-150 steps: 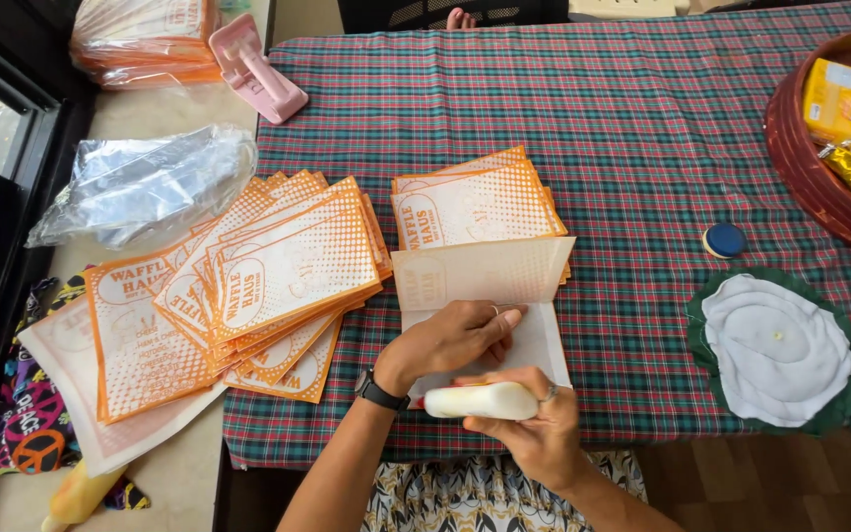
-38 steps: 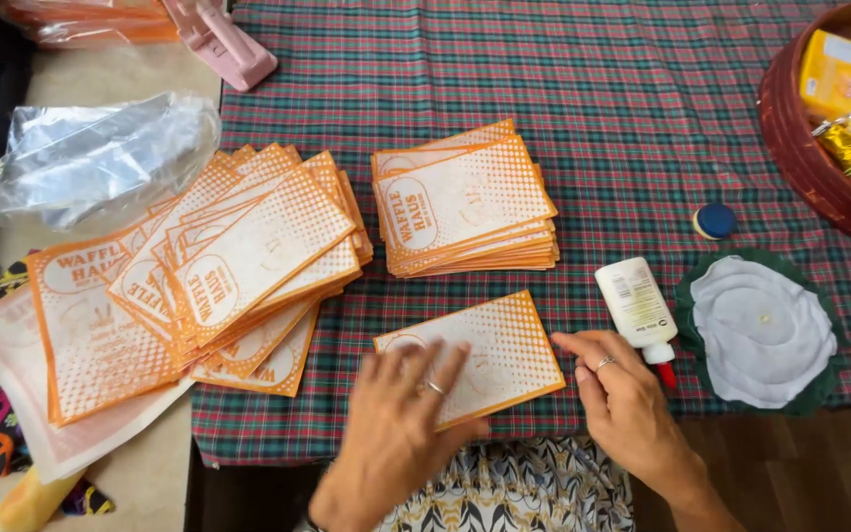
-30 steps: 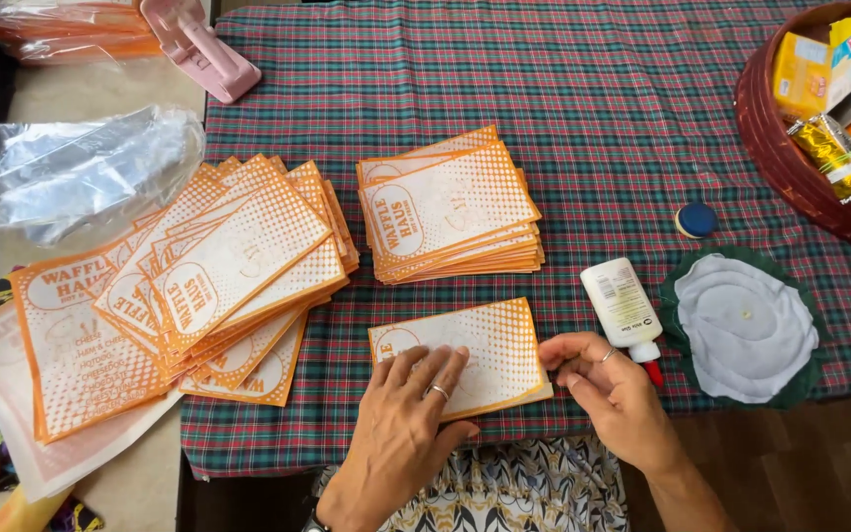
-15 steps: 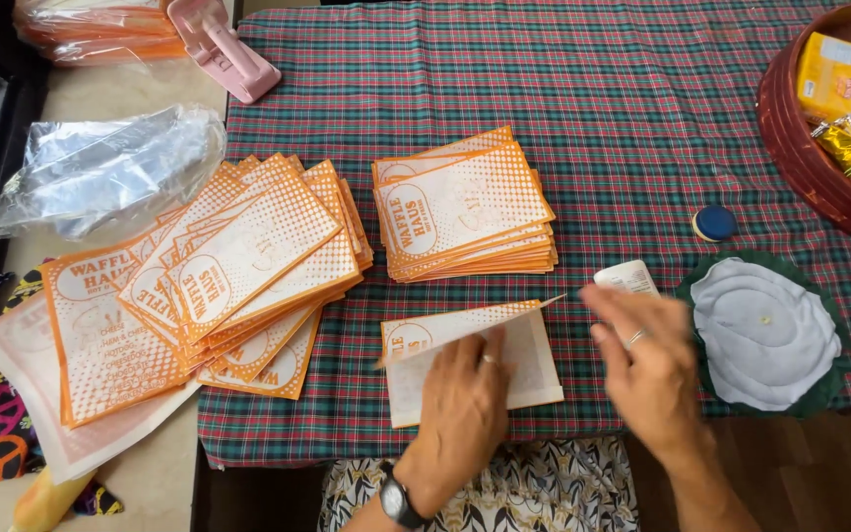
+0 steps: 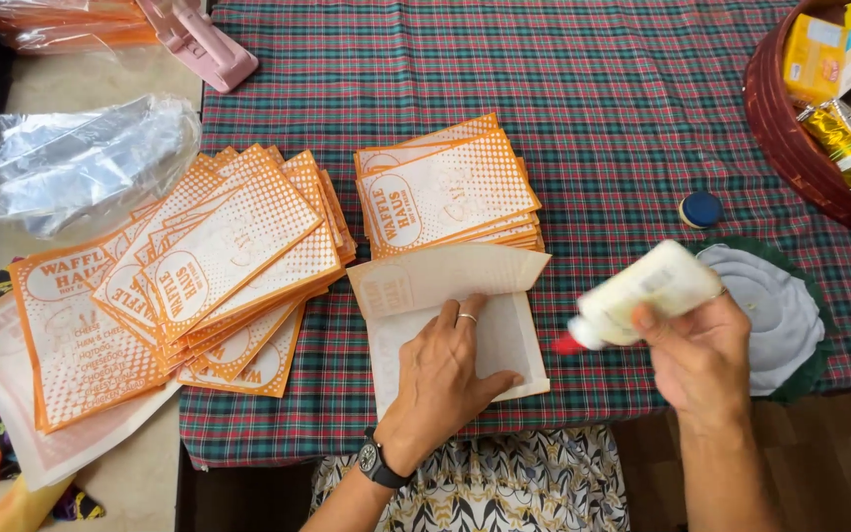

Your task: Applying glue to the edges of paper bags and folding them to complete the assembly.

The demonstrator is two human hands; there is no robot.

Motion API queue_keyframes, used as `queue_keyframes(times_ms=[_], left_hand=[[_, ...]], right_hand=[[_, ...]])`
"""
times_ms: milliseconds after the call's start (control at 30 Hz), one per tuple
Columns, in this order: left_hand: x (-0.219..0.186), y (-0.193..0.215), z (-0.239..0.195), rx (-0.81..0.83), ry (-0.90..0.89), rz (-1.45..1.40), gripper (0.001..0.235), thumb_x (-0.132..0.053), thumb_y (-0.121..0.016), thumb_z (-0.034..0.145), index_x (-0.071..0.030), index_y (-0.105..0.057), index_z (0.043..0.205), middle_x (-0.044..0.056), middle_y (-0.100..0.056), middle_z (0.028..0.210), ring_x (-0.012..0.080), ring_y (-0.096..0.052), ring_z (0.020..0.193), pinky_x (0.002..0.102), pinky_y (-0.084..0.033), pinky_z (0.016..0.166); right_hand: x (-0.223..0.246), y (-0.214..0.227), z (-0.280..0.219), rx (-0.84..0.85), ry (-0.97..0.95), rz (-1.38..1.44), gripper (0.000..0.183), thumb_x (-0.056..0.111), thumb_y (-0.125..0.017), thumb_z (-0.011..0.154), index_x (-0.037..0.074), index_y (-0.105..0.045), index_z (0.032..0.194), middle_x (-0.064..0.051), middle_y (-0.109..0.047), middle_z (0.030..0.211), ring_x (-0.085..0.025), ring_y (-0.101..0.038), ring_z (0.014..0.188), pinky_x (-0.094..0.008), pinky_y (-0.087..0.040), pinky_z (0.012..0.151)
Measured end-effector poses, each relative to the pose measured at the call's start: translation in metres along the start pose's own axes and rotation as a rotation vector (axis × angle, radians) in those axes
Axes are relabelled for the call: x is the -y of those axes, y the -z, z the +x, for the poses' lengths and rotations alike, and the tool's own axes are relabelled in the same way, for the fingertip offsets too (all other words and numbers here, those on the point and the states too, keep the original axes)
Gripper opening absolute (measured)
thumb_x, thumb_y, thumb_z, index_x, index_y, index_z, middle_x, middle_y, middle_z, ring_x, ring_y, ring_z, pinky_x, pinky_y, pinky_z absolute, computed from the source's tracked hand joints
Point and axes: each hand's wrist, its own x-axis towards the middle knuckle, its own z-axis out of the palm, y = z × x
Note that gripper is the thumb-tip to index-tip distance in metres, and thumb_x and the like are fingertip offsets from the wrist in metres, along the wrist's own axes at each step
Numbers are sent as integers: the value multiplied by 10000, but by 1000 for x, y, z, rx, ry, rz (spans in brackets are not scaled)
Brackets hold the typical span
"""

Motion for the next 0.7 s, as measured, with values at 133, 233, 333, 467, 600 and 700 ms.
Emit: queue_keyframes(times_ms=[133, 233, 333, 467, 600, 700], left_hand=[[-3, 6, 2, 70, 46, -28, 1102, -562, -981, 611, -86, -441, 1445, 86, -590, 1092, 351, -673, 955, 471, -551, 748], [-6, 12, 2, 130, 75, -49, 1138, -576, -972, 619, -87, -406, 1476, 92, -576, 1107, 380, -661, 1003, 518, -548, 734], [-4, 7, 0, 111, 55, -36, 1210, -581, -1009, 567, -70, -393, 1475, 96, -567, 1093, 387, -661, 990, 517, -556, 724], [-1, -2, -2, 70, 10, 16, 1328, -648, -1025, 474, -56, -380, 1472, 101, -556, 1106, 371, -655, 956, 507, -563, 709], [0, -3, -4, 65, -28, 49, 1383, -680, -1008, 471, 7, -372, 1489, 132, -561, 1155, 376, -641, 980, 498, -571, 699], [1, -3, -4, 56, -36, 59, 1390, -665, -1023, 470, 7, -363, 1492, 132, -544, 1151, 368, -637, 945, 488, -567, 674]], right_hand=[[-25, -4, -9, -45, 151, -200, 456, 40, -847, 755, 53, -585, 1128, -36, -637, 1024, -155, -661, 963, -320, -658, 840], [-23, -3, -17, -51, 128, -428, 415, 95, -857, 773, 32, -594, 1089, -54, -617, 1013, -180, -651, 976, -306, -644, 820], [-21, 1, -22, -12, 70, -480, 437, 75, -852, 748, 1, -620, 1111, -107, -686, 992, -218, -695, 985, -324, -666, 799], [-29, -11, -9, -34, 226, -504, 429, 68, -874, 767, 5, -606, 1095, -88, -645, 986, -183, -657, 947, -299, -644, 789], [-30, -26, 15, -21, 261, -444, 420, 118, -860, 810, 6, -586, 1108, -99, -666, 1019, -197, -679, 980, -325, -656, 819], [-31, -15, 10, -29, 211, -407, 441, 81, -867, 784, 20, -583, 1116, -65, -616, 1008, -158, -635, 964, -291, -633, 831]])
